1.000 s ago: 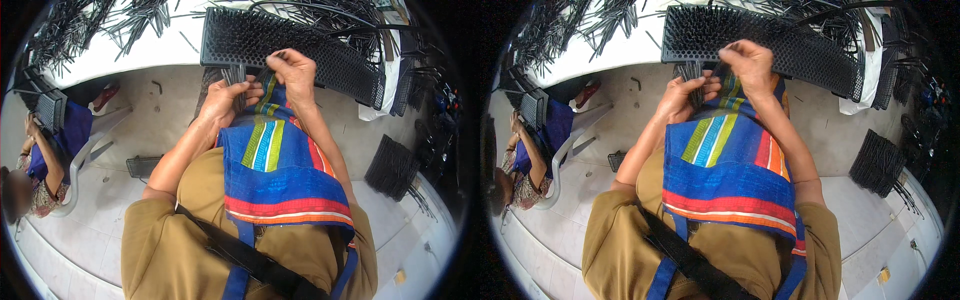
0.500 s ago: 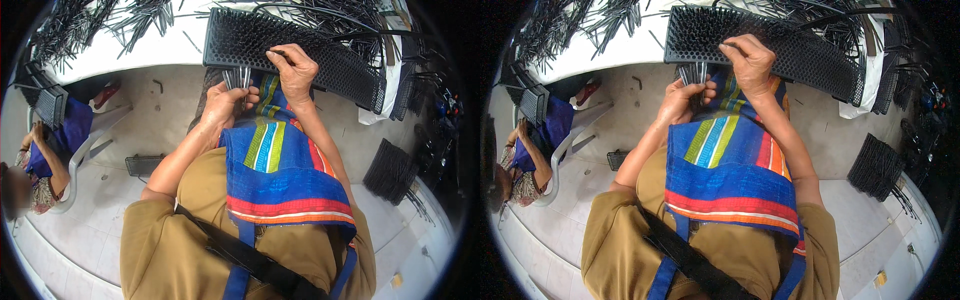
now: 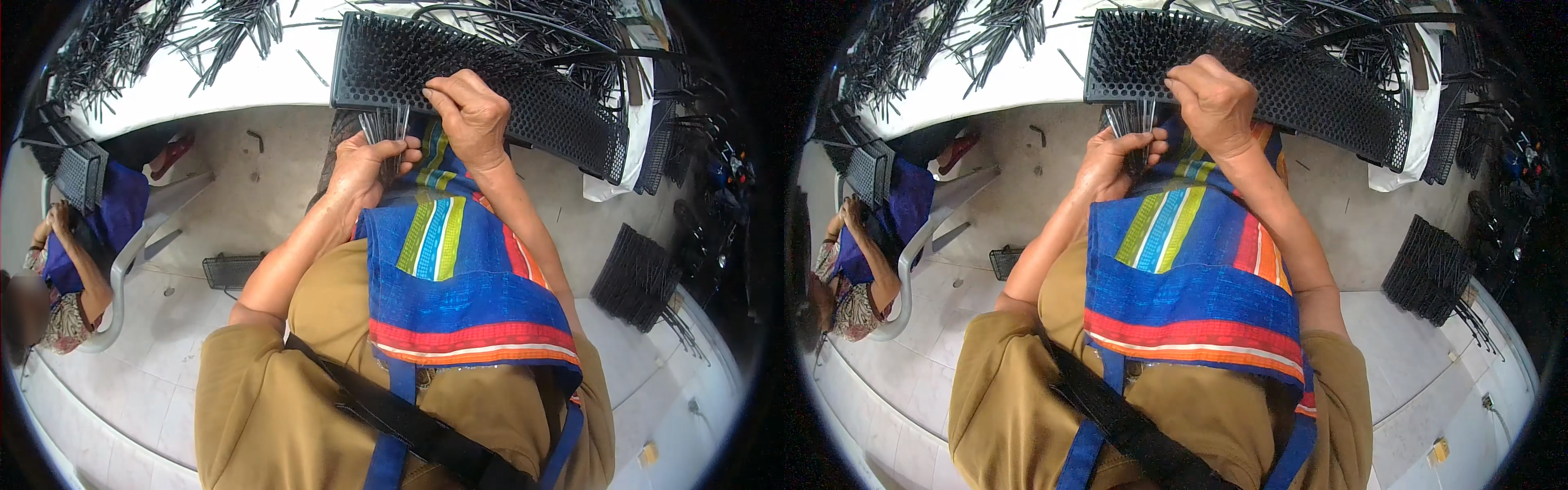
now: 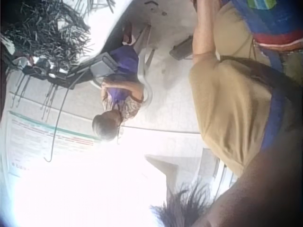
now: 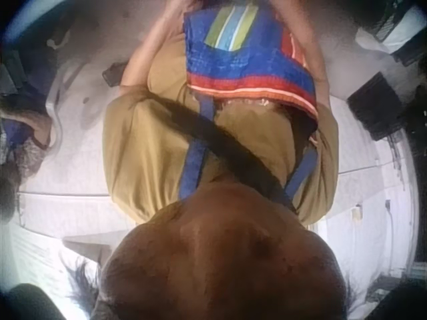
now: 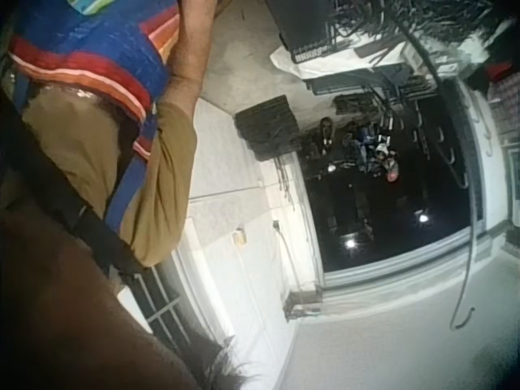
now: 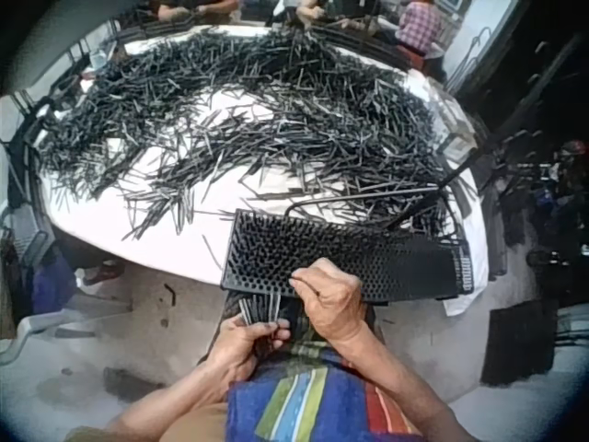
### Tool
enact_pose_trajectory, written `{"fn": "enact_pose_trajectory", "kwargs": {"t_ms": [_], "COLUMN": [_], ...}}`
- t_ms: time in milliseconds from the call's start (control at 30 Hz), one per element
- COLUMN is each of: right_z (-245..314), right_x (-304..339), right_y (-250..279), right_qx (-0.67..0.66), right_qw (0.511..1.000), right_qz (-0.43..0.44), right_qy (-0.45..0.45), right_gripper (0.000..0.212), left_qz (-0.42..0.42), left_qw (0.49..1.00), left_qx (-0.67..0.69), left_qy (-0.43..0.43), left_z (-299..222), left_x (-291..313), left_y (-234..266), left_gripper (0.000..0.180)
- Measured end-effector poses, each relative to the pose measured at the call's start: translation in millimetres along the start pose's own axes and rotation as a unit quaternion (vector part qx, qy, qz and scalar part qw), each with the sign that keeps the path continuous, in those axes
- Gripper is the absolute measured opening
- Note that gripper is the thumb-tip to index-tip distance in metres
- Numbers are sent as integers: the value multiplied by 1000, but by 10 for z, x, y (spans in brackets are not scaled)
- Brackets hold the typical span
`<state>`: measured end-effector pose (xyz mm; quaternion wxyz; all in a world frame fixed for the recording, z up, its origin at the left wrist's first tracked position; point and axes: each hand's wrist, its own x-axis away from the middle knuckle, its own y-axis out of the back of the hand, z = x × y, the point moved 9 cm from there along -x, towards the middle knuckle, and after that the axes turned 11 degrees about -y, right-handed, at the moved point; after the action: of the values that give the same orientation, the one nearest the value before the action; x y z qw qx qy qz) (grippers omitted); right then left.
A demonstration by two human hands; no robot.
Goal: Manually inserting black bristles into a perforated brush base.
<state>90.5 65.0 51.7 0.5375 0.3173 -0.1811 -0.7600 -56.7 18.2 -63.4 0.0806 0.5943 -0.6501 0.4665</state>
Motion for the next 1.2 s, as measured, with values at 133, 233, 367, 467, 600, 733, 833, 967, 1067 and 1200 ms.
{"fn": "enact_pose_trajectory", "kwargs": {"t_ms": [133, 233, 367, 467, 600, 733, 833, 967, 1067, 1200], "right_z": [22, 1, -253, -343, -322, -10, 184, 225, 256, 268], "right_x": [71, 84, 279, 410, 307, -39, -167, -211, -205, -185], "right_y": [-26, 5, -373, -531, -512, -423, -463, -558, -567, -673], "right_qx": [67, 51, -99, -264, -357, -300, -255, -200, -208, -178], "right_qw": [998, 998, 936, 876, 853, 931, 958, 976, 975, 982], "right_qz": [-3, 15, 230, 248, 145, 59, 35, 30, 29, 44], "right_qy": [17, -27, -247, -318, -353, -198, -126, -80, -68, -51], "right_gripper": [7, 6, 15, 13, 7, 7, 7, 8, 9, 11], "left_qz": [19, 31, 95, 78, -5, -35, -31, -53, -49, -58], "left_qw": [1000, 999, 995, 996, 998, 998, 997, 997, 996, 996], "left_qx": [2, 13, 8, -3, 59, 54, 41, 40, 61, 53], "left_qy": [7, 17, 25, 45, -4, -22, -52, -26, -43, -46], "left_z": [-9, 2, -37, -4, -136, -138, -216, -262, -308, -342], "left_x": [7, 28, 106, 123, 111, 100, 132, 182, 210, 194], "left_y": [-24, -54, -93, -41, 234, 408, 408, 418, 422, 446], "left_gripper": [20, 19, 24, 23, 23, 22, 19, 16, 16, 15]}}
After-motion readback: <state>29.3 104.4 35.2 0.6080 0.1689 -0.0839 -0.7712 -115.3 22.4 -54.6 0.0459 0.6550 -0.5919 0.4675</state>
